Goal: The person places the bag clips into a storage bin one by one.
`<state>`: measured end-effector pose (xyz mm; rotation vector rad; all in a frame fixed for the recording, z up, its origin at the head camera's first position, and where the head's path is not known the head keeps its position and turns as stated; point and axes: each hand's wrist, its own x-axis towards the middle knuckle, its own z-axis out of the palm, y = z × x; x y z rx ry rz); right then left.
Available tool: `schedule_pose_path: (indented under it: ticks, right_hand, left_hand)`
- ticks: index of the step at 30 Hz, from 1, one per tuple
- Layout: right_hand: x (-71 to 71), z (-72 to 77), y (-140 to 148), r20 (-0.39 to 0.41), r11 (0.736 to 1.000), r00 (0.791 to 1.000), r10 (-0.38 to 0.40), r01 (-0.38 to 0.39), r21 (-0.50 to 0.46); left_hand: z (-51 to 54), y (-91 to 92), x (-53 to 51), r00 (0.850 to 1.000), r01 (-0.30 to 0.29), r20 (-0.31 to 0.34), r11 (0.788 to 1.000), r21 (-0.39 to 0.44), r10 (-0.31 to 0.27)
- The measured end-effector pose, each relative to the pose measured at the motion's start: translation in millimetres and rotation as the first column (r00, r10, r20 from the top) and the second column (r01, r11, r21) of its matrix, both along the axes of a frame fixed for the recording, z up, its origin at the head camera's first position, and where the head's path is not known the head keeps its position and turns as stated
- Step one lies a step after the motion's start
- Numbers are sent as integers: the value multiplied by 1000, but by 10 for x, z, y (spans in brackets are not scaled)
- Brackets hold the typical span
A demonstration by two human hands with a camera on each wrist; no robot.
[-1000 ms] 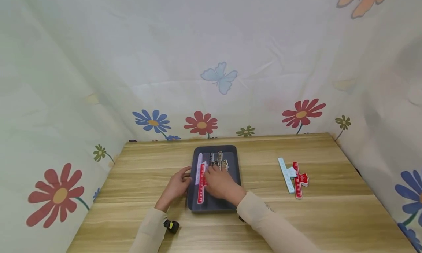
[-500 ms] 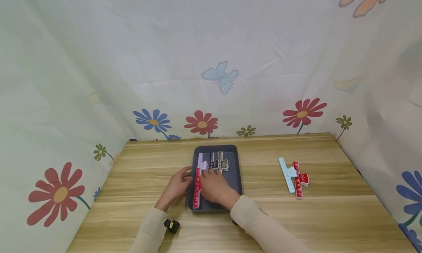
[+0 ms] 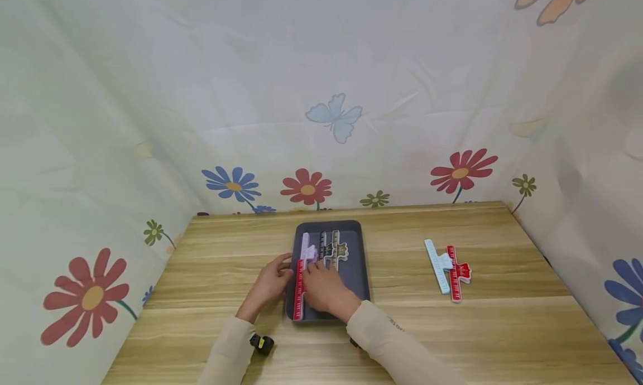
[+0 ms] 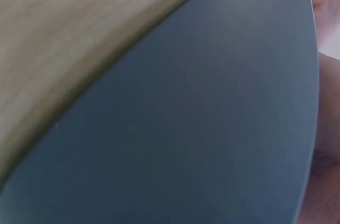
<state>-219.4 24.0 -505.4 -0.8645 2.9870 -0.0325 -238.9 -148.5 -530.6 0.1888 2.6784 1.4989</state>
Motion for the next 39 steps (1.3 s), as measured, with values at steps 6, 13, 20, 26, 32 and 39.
schedule_pose_path:
  ticks: [6,13,20,26,32,39]
  right_hand:
    - [7,3,4,20,1000,1000,-10,10,-9]
    - [42,34,47,59,998,998,-9,13,-57]
    - [77,107,150,-5,991,999,37,-38,-125]
    - [74,243,232,-30,977,997,68,-73,-200]
    - [82,398,305,-46,969,995,84,-93,-229]
    - [85,579,400,-41,960,997,70,-78,-268]
  left_hand:
    - [-19,-3,-7,999,4,-40,1000,-24,-5]
    - [-18,-1,12,999,10,-41,1000,-25,-11]
    - [-30,5,16,999,13,-30,1000,-11,-13]
    - [-24,-4,-8,1000,7,-26,1000,-5,-7]
    - [-19,-13,-19,1000,9,-6,1000,10,-8]
    - [-18,-2,-2,1000,9,-14,1000,9,-9]
